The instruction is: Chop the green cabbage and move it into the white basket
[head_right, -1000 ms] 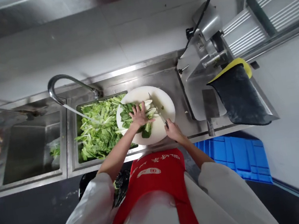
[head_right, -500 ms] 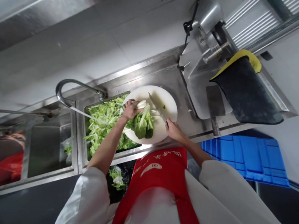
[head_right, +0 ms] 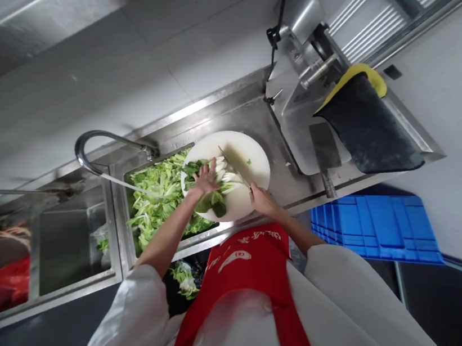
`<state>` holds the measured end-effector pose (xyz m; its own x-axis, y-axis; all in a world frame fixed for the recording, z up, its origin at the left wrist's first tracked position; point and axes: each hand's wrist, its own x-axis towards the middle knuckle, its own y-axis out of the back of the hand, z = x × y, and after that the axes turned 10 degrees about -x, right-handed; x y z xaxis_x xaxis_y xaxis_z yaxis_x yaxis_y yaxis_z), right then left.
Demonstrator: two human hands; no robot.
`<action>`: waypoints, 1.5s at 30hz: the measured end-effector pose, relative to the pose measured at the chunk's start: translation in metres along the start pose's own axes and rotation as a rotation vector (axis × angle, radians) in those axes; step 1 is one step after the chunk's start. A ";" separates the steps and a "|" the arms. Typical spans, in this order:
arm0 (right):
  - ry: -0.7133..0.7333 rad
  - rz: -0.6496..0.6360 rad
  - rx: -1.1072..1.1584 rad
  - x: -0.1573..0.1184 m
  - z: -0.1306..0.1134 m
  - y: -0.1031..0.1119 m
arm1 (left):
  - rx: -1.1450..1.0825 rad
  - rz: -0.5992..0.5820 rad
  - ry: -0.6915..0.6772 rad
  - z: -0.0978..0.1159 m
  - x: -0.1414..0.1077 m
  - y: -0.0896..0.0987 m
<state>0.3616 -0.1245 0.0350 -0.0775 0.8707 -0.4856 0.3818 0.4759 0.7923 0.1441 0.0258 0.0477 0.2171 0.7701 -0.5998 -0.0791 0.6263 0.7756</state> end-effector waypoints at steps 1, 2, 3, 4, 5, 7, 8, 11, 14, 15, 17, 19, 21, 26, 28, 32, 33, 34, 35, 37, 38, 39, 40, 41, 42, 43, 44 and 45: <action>-0.004 -0.002 0.001 0.000 0.000 0.001 | 0.005 -0.055 -0.040 -0.008 0.001 0.009; -0.005 -0.005 -0.001 0.000 -0.001 0.001 | 0.016 -0.094 -0.078 -0.014 0.001 0.017; -0.007 -0.004 -0.005 0.000 -0.001 0.001 | 0.035 -0.107 -0.108 -0.019 0.001 0.023; -0.008 -0.003 -0.010 0.000 -0.002 0.001 | 0.058 -0.093 -0.131 -0.022 0.001 0.026; -0.007 -0.003 -0.012 -0.001 -0.004 0.001 | 0.080 -0.062 -0.147 -0.023 -0.001 0.026; -0.005 -0.002 -0.009 -0.001 -0.007 0.000 | 0.095 0.024 -0.170 -0.018 -0.009 0.016; -0.005 -0.002 -0.005 -0.001 -0.008 -0.001 | 0.087 0.064 -0.180 -0.014 -0.015 0.007; -0.008 0.001 0.008 0.001 -0.014 -0.001 | 0.044 0.182 -0.212 0.002 -0.035 -0.025; -0.018 0.003 0.023 0.006 -0.017 0.002 | 0.024 0.279 -0.211 0.014 -0.050 -0.046; -0.015 0.004 0.031 0.007 -0.017 0.004 | 0.017 0.292 -0.205 0.015 -0.051 -0.048; -0.016 0.007 0.045 0.008 -0.013 0.009 | -0.003 0.298 -0.195 0.012 -0.050 -0.045; -0.046 0.010 0.050 0.006 -0.008 0.012 | -0.023 0.307 -0.216 0.001 -0.046 -0.035; -0.096 0.010 0.049 0.000 -0.003 0.012 | -0.017 0.325 -0.283 -0.015 -0.042 -0.025; -0.066 0.034 0.087 -0.015 -0.010 -0.008 | 0.091 0.377 -0.488 -0.036 -0.033 -0.020; -0.036 0.031 0.101 -0.016 -0.019 -0.016 | 0.113 0.381 -0.543 -0.029 -0.027 -0.024; -0.015 0.036 0.093 -0.009 -0.026 -0.020 | 0.182 0.266 -0.657 -0.003 -0.017 -0.026; -0.021 0.032 0.089 -0.007 -0.024 -0.019 | 0.194 0.248 -0.654 0.003 -0.016 -0.024; -0.028 0.029 0.087 -0.006 -0.021 -0.018 | 0.198 0.249 -0.623 0.007 -0.015 -0.020; -0.030 0.029 0.087 -0.005 -0.017 -0.016 | 0.196 0.264 -0.566 0.010 -0.014 -0.014; -0.026 0.042 0.096 -0.005 -0.008 -0.013 | 0.183 0.280 -0.411 0.008 -0.011 0.001; -0.021 0.053 0.104 -0.005 -0.004 -0.012 | 0.176 0.247 -0.339 0.005 -0.009 0.009; -0.021 0.062 0.112 -0.006 -0.001 -0.012 | 0.167 0.181 -0.281 0.000 -0.007 0.018; -0.022 0.067 0.120 -0.007 0.001 -0.012 | 0.156 0.098 -0.239 -0.005 -0.004 0.025; -0.026 0.069 0.126 -0.007 0.003 -0.013 | 0.145 0.017 -0.214 -0.010 -0.002 0.032; -0.031 0.069 0.130 -0.008 0.003 -0.013 | 0.141 -0.047 -0.202 -0.015 0.001 0.037; -0.032 0.068 0.132 -0.008 0.003 -0.014 | 0.148 -0.085 -0.201 -0.019 0.004 0.040; -0.031 0.068 0.130 -0.008 0.003 -0.015 | 0.167 -0.091 -0.206 -0.021 0.007 0.042; -0.028 0.070 0.127 -0.007 0.003 -0.015 | 0.198 -0.073 -0.212 -0.022 0.008 0.042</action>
<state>0.3592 -0.1385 0.0250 -0.0215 0.8965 -0.4424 0.4986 0.3932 0.7725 0.1216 0.0612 0.0709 0.4155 0.6683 -0.6170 0.1312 0.6273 0.7677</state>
